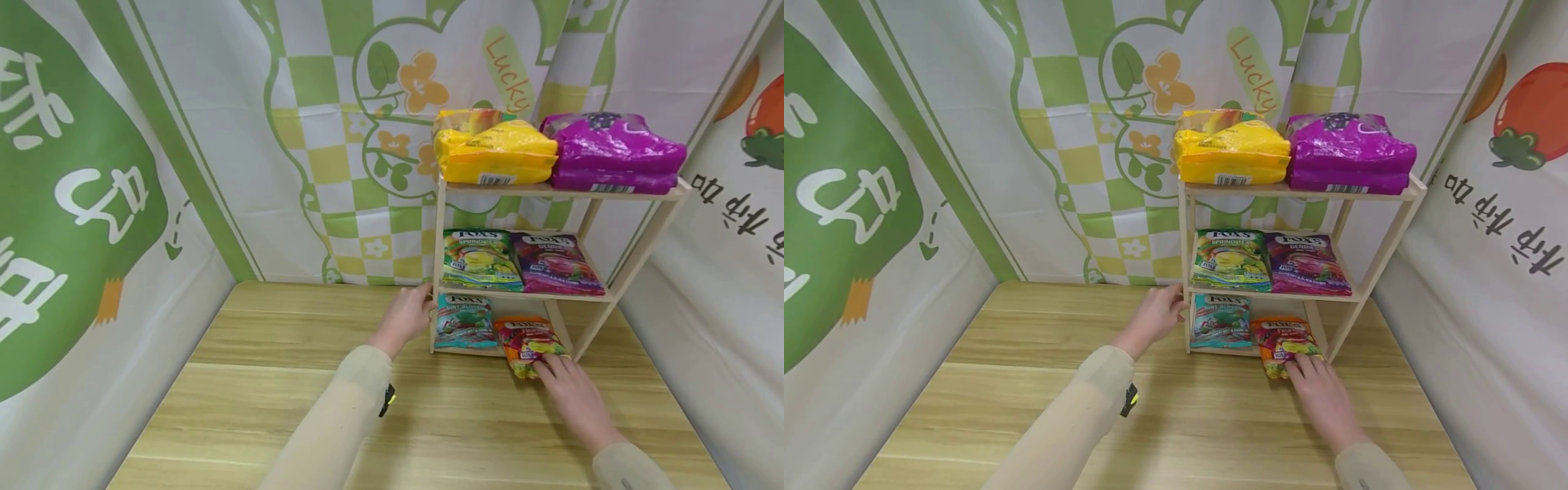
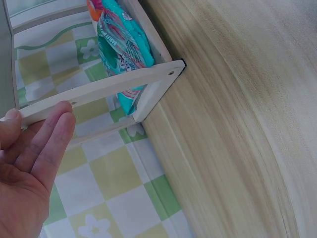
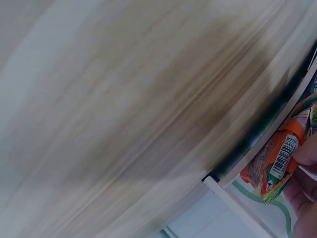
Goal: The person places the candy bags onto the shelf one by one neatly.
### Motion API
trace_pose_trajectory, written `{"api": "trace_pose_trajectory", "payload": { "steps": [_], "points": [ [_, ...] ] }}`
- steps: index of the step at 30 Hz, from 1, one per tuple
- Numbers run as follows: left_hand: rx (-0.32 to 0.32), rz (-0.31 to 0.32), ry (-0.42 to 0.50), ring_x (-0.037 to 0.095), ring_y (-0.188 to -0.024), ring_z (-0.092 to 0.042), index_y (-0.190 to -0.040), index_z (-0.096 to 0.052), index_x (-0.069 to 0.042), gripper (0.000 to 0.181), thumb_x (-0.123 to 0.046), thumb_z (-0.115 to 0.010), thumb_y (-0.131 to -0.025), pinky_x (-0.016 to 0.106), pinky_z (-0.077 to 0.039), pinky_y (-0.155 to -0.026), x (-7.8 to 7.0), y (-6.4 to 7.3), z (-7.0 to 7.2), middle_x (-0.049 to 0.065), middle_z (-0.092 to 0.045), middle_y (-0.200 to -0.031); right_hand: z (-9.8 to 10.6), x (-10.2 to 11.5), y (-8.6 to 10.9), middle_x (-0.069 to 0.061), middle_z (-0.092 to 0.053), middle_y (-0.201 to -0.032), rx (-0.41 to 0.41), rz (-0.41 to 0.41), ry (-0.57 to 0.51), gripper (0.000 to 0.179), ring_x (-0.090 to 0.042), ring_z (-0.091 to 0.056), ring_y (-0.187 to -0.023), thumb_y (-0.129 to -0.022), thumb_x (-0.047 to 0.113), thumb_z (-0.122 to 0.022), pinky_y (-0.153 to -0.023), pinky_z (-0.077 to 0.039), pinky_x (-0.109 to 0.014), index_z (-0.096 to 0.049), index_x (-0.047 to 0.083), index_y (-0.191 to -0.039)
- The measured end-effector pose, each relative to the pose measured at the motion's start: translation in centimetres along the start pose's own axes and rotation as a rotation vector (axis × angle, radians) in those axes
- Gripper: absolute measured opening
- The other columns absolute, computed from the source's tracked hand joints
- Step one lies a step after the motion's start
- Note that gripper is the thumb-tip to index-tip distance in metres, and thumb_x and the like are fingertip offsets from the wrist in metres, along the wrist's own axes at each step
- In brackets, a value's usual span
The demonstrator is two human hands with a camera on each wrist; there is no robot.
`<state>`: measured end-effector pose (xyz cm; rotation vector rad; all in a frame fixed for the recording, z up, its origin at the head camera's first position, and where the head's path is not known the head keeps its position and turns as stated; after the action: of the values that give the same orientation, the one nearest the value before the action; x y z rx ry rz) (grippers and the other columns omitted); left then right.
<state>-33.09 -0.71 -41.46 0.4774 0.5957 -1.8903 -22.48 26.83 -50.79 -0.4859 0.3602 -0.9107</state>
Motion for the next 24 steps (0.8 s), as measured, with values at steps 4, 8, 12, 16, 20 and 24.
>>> {"api": "trace_pose_trajectory", "payload": {
  "steps": [4, 8, 12, 16, 20, 24],
  "points": [
    [0.009, 0.008, 0.012, 0.026, -0.098, -0.072, -0.123, -0.063, -0.001, 0.022, -0.013, -0.058, -0.105, 0.035, -0.063, -0.080, 0.1, 0.0, -0.1, 0.013, -0.074, -0.112, -0.3, 0.0, -0.2, -0.025, -0.060, -0.119, 0.028, -0.021, -0.001, 0.055, -0.043, -0.059, -0.105, -0.068, -0.026, -0.070, -0.090, -0.056, -0.059, -0.065, -0.005, -0.119],
    [0.009, 0.005, 0.012, 0.026, -0.099, -0.073, -0.122, -0.064, -0.001, 0.021, -0.012, -0.059, -0.105, 0.034, -0.063, -0.079, 0.1, 0.0, -0.1, 0.014, -0.074, -0.112, -0.4, 0.1, -0.6, -0.024, -0.061, -0.119, 0.047, -0.029, 0.009, 0.055, -0.042, -0.060, -0.105, -0.068, -0.026, -0.072, -0.090, -0.056, -0.058, -0.066, -0.005, -0.119],
    [0.010, -0.002, 0.013, 0.027, -0.100, -0.073, -0.119, -0.064, -0.001, 0.019, -0.012, -0.058, -0.105, 0.034, -0.063, -0.079, 0.0, 0.0, 0.0, 0.015, -0.074, -0.112, -0.5, 0.2, -0.8, -0.024, -0.061, -0.118, 0.053, -0.029, 0.015, 0.052, -0.041, -0.061, -0.104, -0.070, -0.025, -0.072, -0.087, -0.058, -0.056, -0.066, -0.005, -0.118],
    [0.019, 0.007, 0.020, 0.026, -0.099, -0.073, -0.121, -0.064, -0.002, 0.020, -0.013, -0.058, -0.105, 0.033, -0.063, -0.077, 0.1, 0.0, -0.1, 0.014, -0.073, -0.114, -0.7, 0.1, -0.9, -0.024, -0.061, -0.119, 0.051, -0.031, 0.016, 0.054, -0.042, -0.061, -0.103, -0.069, -0.026, -0.072, -0.086, -0.058, -0.056, -0.066, -0.005, -0.118],
    [0.015, 0.012, 0.023, 0.026, -0.097, -0.073, -0.123, -0.064, -0.002, 0.022, -0.013, -0.058, -0.105, 0.032, -0.063, -0.076, 0.1, 0.0, -0.2, 0.014, -0.074, -0.114, -0.9, 0.1, -0.9, -0.024, -0.060, -0.120, 0.063, -0.040, 0.019, 0.056, -0.042, -0.061, -0.104, -0.068, -0.026, -0.073, -0.087, -0.058, -0.057, -0.066, -0.004, -0.119],
    [0.012, 0.012, 0.021, 0.026, -0.098, -0.073, -0.123, -0.064, -0.003, 0.022, -0.013, -0.059, -0.105, 0.033, -0.063, -0.078, 0.1, -0.1, -0.2, 0.014, -0.074, -0.114, -1.2, 0.1, -0.8, -0.025, -0.060, -0.122, 0.076, -0.058, 0.024, 0.054, -0.044, -0.061, -0.108, -0.069, -0.017, -0.076, -0.091, -0.056, -0.060, -0.066, -0.005, -0.121]
  ]
}}
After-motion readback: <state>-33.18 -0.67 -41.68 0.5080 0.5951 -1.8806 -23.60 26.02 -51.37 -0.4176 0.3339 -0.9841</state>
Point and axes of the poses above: each hand's wrist, its own y-axis away from the middle knuckle, its own z-axis out of the back of the hand, x = y × z, the point moved 7 cm from there along -y, towards the middle knuckle
